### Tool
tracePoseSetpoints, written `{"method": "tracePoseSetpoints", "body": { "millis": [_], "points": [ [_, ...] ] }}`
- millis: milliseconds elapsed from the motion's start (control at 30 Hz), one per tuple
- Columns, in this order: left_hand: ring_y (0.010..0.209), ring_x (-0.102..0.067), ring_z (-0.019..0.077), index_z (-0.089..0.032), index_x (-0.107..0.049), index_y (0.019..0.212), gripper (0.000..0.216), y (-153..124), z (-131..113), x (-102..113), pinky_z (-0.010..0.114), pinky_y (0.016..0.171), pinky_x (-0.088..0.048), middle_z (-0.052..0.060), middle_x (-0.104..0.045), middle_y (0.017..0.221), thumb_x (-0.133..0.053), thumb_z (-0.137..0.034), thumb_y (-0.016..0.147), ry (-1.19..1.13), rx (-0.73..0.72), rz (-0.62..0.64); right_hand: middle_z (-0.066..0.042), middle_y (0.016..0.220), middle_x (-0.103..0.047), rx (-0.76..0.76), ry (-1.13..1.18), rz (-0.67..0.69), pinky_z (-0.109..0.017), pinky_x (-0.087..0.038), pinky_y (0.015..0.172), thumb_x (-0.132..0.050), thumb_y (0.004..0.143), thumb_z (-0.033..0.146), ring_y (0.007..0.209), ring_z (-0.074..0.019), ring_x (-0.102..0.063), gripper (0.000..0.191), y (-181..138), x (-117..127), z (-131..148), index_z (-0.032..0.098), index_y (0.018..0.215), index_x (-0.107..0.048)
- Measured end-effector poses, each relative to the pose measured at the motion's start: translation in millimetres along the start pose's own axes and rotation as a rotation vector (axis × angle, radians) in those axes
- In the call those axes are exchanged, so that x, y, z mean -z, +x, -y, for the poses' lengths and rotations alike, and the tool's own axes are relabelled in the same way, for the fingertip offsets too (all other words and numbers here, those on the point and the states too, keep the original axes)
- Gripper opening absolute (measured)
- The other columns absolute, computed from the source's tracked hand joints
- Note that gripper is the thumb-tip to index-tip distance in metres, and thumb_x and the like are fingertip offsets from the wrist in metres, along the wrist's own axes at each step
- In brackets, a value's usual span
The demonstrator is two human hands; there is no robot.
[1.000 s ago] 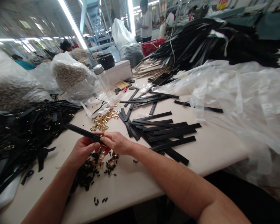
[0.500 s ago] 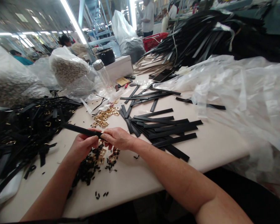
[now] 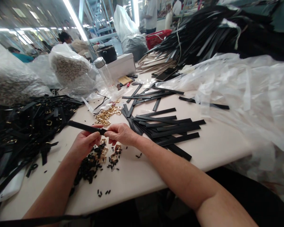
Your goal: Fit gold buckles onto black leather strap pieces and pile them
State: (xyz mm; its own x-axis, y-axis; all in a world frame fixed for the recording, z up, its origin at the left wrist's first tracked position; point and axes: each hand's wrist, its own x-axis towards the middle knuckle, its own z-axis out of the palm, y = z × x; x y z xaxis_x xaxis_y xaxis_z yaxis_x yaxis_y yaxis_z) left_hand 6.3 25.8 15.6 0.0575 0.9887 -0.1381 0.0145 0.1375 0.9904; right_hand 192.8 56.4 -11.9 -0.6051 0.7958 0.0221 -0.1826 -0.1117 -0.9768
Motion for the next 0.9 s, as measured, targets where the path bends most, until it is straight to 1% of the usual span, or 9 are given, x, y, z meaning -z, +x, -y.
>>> {"method": "tracePoseSetpoints", "body": {
  "millis": [67,133,233,333,433,600,733,833,900],
  "points": [
    [0.053,-0.054,0.0096,-0.018,-0.069,0.098,0.036,2,-4,9,0.022,0.054,-0.044,-0.003,-0.065,0.067,-0.078,-0.037,0.069,0.158,-0.016,-0.026,0.004,0.054,-0.062,0.011,-0.021,-0.049,-0.016,-0.050,0.044,-0.062,0.084,0.021,0.044,-0.0071,-0.059,0.014,0,2,1,0.014,0.072,-0.059],
    [0.057,-0.055,0.0118,-0.019,-0.069,0.087,0.029,3,-7,19,0.024,0.057,-0.044,-0.001,-0.066,0.070,-0.076,-0.041,0.070,0.430,-0.038,-0.036,0.004,0.053,-0.062,0.015,-0.045,-0.107,-0.015,-0.047,0.043,-0.061,0.084,0.020,0.043,-0.0065,-0.059,0.014,0,3,3,0.014,0.072,-0.059],
    [0.061,-0.056,0.0151,-0.020,-0.069,0.076,0.026,2,-11,25,0.027,0.059,-0.042,0.000,-0.067,0.067,-0.069,-0.046,0.075,0.863,-0.047,0.036,0.004,0.054,-0.063,0.012,-0.074,-0.165,-0.014,-0.046,0.042,-0.059,0.084,0.019,0.042,-0.0061,-0.058,0.015,0,3,7,0.014,0.070,-0.059],
    [0.065,-0.059,0.0178,-0.022,-0.069,0.080,0.025,-1,-10,18,0.029,0.061,-0.042,0.000,-0.069,0.073,-0.066,-0.046,0.076,1.106,-0.064,0.115,0.004,0.054,-0.063,0.013,-0.097,-0.183,-0.014,-0.045,0.042,-0.059,0.084,0.019,0.042,-0.0058,-0.058,0.016,-1,2,8,0.014,0.068,-0.059],
    [0.072,-0.061,0.0193,-0.023,-0.067,0.084,0.017,-4,-6,5,0.030,0.064,-0.042,0.002,-0.068,0.081,-0.065,-0.038,0.076,1.257,-0.118,0.145,0.004,0.053,-0.062,0.012,-0.118,-0.195,-0.014,-0.044,0.043,-0.059,0.084,0.019,0.042,-0.0060,-0.058,0.016,-1,1,9,0.014,0.068,-0.059],
    [0.074,-0.061,0.0198,-0.022,-0.065,0.083,0.011,-6,-3,-7,0.030,0.067,-0.042,0.003,-0.066,0.083,-0.059,-0.031,0.079,1.373,-0.162,0.121,0.004,0.054,-0.063,0.027,-0.139,-0.225,-0.014,-0.043,0.042,-0.059,0.084,0.021,0.042,-0.0059,-0.057,0.017,1,2,5,0.015,0.068,-0.059],
    [0.073,-0.061,0.0205,-0.022,-0.067,0.080,0.018,-5,-1,-6,0.032,0.069,-0.042,0.005,-0.067,0.082,-0.052,-0.031,0.084,1.395,-0.207,0.051,0.003,0.056,-0.064,0.028,-0.138,-0.230,-0.013,-0.041,0.040,-0.058,0.086,0.023,0.041,-0.0058,-0.057,0.017,3,4,-1,0.015,0.071,-0.058],
    [0.074,-0.061,0.0210,-0.021,-0.069,0.077,0.025,-2,2,-2,0.033,0.072,-0.042,0.005,-0.069,0.081,-0.050,-0.033,0.088,1.312,-0.258,0.021,0.003,0.056,-0.065,0.021,-0.123,-0.226,-0.013,-0.039,0.038,-0.055,0.087,0.023,0.039,-0.0061,-0.057,0.017,3,4,-1,0.015,0.073,-0.057],
    [0.073,-0.061,0.0203,-0.022,-0.071,0.077,0.025,-1,4,1,0.032,0.072,-0.043,0.004,-0.069,0.079,-0.054,-0.037,0.087,1.153,-0.267,-0.007,0.003,0.056,-0.065,0.013,-0.114,-0.227,-0.013,-0.039,0.037,-0.055,0.088,0.023,0.038,-0.0063,-0.057,0.016,2,3,0,0.015,0.074,-0.057]
  ]
}}
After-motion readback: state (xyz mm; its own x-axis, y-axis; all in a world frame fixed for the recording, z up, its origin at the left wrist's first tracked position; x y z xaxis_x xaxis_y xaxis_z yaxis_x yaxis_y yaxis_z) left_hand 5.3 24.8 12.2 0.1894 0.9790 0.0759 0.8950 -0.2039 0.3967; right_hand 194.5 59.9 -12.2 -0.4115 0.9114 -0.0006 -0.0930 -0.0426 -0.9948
